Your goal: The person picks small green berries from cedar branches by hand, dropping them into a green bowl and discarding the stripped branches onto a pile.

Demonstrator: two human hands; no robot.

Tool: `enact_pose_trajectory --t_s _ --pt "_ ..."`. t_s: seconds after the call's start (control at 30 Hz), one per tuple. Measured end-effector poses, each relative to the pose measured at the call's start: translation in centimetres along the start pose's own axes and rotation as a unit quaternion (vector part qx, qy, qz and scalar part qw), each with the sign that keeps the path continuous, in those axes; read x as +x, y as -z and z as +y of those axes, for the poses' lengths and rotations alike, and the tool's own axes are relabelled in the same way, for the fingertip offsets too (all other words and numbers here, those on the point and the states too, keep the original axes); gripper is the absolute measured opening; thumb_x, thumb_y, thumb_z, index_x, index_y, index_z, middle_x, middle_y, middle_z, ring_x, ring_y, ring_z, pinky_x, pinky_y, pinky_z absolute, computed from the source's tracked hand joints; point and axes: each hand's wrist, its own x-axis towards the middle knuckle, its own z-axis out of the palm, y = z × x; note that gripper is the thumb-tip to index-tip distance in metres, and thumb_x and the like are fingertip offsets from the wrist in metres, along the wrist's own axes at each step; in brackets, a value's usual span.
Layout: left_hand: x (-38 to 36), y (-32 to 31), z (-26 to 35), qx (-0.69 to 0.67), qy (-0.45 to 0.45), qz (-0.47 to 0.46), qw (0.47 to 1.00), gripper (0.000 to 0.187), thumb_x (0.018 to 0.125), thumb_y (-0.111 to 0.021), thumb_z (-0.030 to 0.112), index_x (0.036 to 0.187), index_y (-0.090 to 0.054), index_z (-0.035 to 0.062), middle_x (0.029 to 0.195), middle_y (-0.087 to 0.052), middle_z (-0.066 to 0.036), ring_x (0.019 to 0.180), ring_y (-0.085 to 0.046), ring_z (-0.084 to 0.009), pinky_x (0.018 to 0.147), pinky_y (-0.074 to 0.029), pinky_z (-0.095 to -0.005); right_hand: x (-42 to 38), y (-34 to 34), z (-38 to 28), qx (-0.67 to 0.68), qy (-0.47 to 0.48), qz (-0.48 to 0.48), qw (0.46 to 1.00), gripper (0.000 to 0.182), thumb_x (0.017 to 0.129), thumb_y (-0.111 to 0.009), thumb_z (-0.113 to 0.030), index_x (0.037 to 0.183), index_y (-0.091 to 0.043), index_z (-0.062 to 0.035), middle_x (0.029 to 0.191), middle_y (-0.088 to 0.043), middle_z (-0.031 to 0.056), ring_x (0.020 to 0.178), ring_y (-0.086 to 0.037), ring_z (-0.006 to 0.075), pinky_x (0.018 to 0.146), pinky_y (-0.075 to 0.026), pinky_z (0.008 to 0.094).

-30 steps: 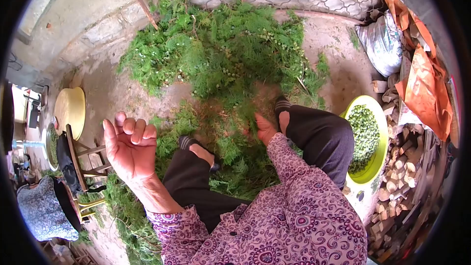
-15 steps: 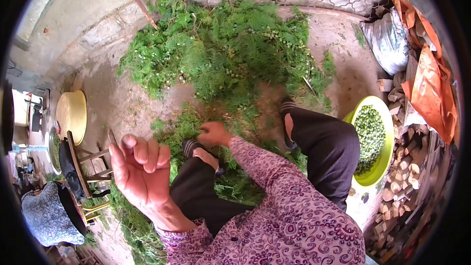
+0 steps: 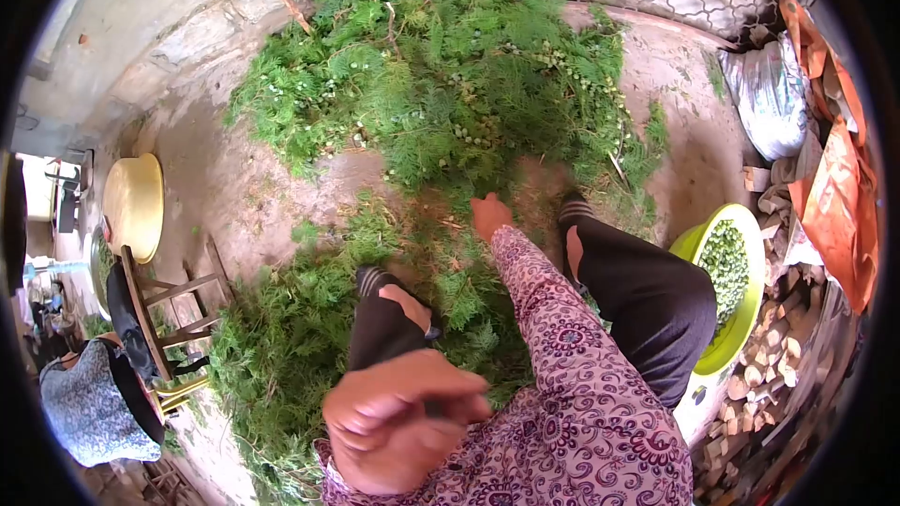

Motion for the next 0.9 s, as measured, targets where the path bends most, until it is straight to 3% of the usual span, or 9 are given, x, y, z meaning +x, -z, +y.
enact_pose_trajectory --t_s 0.07,0.1,0.13,0.23,0.3,0.5,0.7,0.87,0.9 --pt "-0.2 0.1 0.0 -0.085 0.004 0.152 0.985 0.032 0.077 -0.062 0.024 0.084 -0.058 -0.0076 0.066 -0.058 -0.014 0.056 -0.053 -0.0142 0.05 -0.043 -0.0231 1.0 -1.2 1.3 0.013 -0.007 -0.021 1.0 0.023 0.075 -0.054 -0.003 0.097 -0.054 0.0014 0.095 -0.051 0.0236 0.079 -0.054 0.0353 0.067 -0.046 0.0426" --pt "-0.1 0.4 0.0 -0.067 -0.016 0.165 0.984 0.036 0.079 -0.06 0.029 0.083 -0.057 -0.007 0.065 -0.058 -0.014 0.053 -0.052 -0.0141 0.047 -0.041 -0.0228 0.8 -0.9 1.5 0.022 -0.017 -0.042 0.999 0.016 0.075 -0.053 -0.002 0.09 -0.055 0.0032 0.087 -0.054 0.0221 0.074 -0.054 0.0345 0.064 -0.046 0.042" --pt "-0.8 1.7 0.2 -0.126 0.02 0.102 0.987 0.024 0.081 -0.059 0.012 0.098 -0.056 -0.005 0.083 -0.06 -0.009 0.074 -0.056 -0.012 0.066 -0.045 -0.0223 0.4 -0.7 1.7 0.023 -0.017 -0.04 0.999 0.016 0.075 -0.053 -0.002 0.09 -0.055 0.0032 0.087 -0.054 0.0221 0.074 -0.054 0.0345 0.064 -0.046 0.042" --pt "-0.7 1.5 0.1 -0.097 -0.018 0.155 0.983 0.03 0.083 -0.057 0.023 0.095 -0.057 -0.0036 0.077 -0.061 -0.009 0.068 -0.056 -0.0104 0.06 -0.045 -0.0208 -1.4 0.3 2.9 0.169 -0.046 0.013 0.984 0.005 0.078 -0.052 -0.003 0.078 -0.053 0.0017 0.072 -0.056 0.0143 0.065 -0.056 0.0271 0.055 -0.046 0.0373" --pt "-0.7 1.6 -0.2 -0.09 -0.044 0.178 0.979 0.026 0.082 -0.058 0.02 0.094 -0.058 -0.0029 0.074 -0.061 -0.008 0.064 -0.055 -0.0098 0.057 -0.044 -0.0203 -2.5 0.9 3.6 0.546 -0.146 -0.091 0.82 0.004 0.08 -0.052 -0.006 0.078 -0.051 -0.0019 0.069 -0.055 0.0075 0.06 -0.056 0.0191 0.051 -0.046 0.0311" --pt "-0.2 1.6 -0.8 0.001 -0.086 0.244 0.966 0.017 0.081 -0.059 0.014 0.09 -0.06 -0.0008 0.073 -0.06 -0.004 0.058 -0.05 -0.0064 0.053 -0.041 -0.0172 -10.7 7.5 -0.4 0.773 -0.082 -0.066 0.626 0.014 0.08 -0.054 -0.006 0.092 -0.049 -0.0016 0.07 -0.055 0.0045 0.06 -0.057 0.0137 0.05 -0.046 0.0264" --pt "0.5 1.6 -3.0 0.47 -0.161 0.19 0.847 0.032 0.066 -0.07 0.008 0.094 -0.059 -0.0025 0.079 -0.061 -0.011 0.065 -0.056 -0.0122 0.06 -0.045 -0.0227 -16.8 14.1 -5.1 0.796 0.045 -0.069 0.599 0.014 0.079 -0.055 -0.007 0.092 -0.05 -0.0026 0.07 -0.056 0.0041 0.059 -0.057 0.0132 0.049 -0.046 0.0244" --pt "1.1 0.3 -4.1 0.538 -0.218 0.157 0.799 0.026 0.066 -0.068 0.007 0.089 -0.06 -0.0033 0.073 -0.06 -0.012 0.06 -0.056 -0.0144 0.058 -0.045 -0.025 -21.2 17.5 -7.7 0.768 0.142 -0.05 0.622 0.015 0.079 -0.056 -0.008 0.092 -0.051 -0.0026 0.069 -0.057 0.0039 0.057 -0.056 0.0117 0.049 -0.044 0.0225" --pt "1.2 0.2 -4.3 0.471 -0.183 0.118 0.855 0.024 0.068 -0.067 0.007 0.089 -0.06 -0.0033 0.071 -0.059 -0.01 0.061 -0.055 -0.013 0.058 -0.045 -0.0242 -22.3 18.2 -8.0 0.761 0.164 -0.036 0.626 0.015 0.078 -0.056 -0.008 0.092 -0.052 -0.0025 0.069 -0.058 0.0037 0.056 -0.056 0.0111 0.05 -0.044 0.0217"
